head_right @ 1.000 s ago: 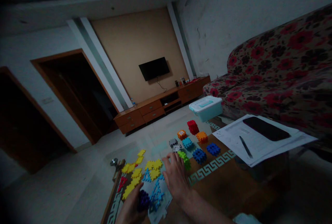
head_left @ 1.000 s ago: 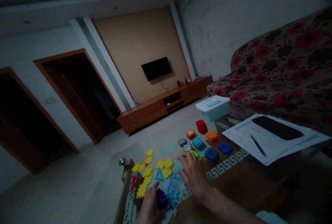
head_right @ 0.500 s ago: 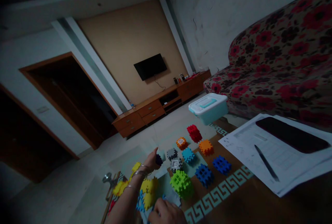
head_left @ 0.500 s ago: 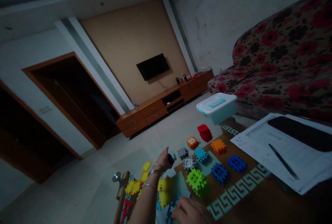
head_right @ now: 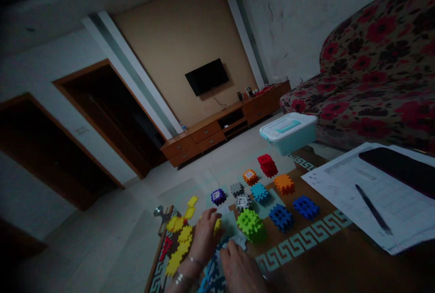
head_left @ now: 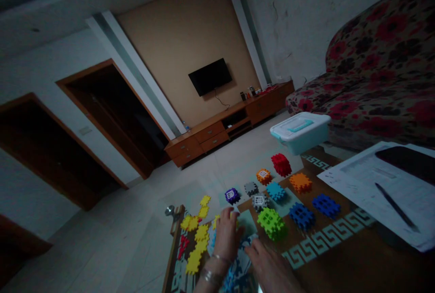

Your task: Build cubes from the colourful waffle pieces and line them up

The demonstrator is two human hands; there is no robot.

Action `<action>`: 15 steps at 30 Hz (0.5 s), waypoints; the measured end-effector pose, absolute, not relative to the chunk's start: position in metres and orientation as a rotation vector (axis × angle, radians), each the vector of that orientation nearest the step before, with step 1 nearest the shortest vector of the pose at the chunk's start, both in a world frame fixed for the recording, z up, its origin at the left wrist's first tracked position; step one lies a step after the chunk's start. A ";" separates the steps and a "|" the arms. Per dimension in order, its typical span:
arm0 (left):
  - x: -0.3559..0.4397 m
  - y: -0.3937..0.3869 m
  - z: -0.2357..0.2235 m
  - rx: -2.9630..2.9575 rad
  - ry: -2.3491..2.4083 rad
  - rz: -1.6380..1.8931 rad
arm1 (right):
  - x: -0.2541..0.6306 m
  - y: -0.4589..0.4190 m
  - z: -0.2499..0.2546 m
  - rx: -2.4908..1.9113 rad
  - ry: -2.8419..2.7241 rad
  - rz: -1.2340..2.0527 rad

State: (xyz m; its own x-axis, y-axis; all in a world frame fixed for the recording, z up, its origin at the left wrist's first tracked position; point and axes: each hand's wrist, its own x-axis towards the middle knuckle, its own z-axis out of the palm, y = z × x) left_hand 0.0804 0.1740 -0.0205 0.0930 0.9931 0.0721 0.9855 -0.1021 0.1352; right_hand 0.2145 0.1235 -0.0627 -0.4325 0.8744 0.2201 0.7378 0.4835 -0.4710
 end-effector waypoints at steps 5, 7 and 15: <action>0.076 0.100 -0.063 2.067 1.930 -0.018 | 0.202 0.117 -0.053 -1.431 -2.296 0.522; 0.062 0.086 -0.075 2.093 1.871 -0.025 | 0.199 0.117 -0.050 -1.448 -2.310 0.527; -0.038 0.059 -0.080 2.284 1.943 -0.157 | 0.168 0.116 -0.076 -1.484 -2.369 0.473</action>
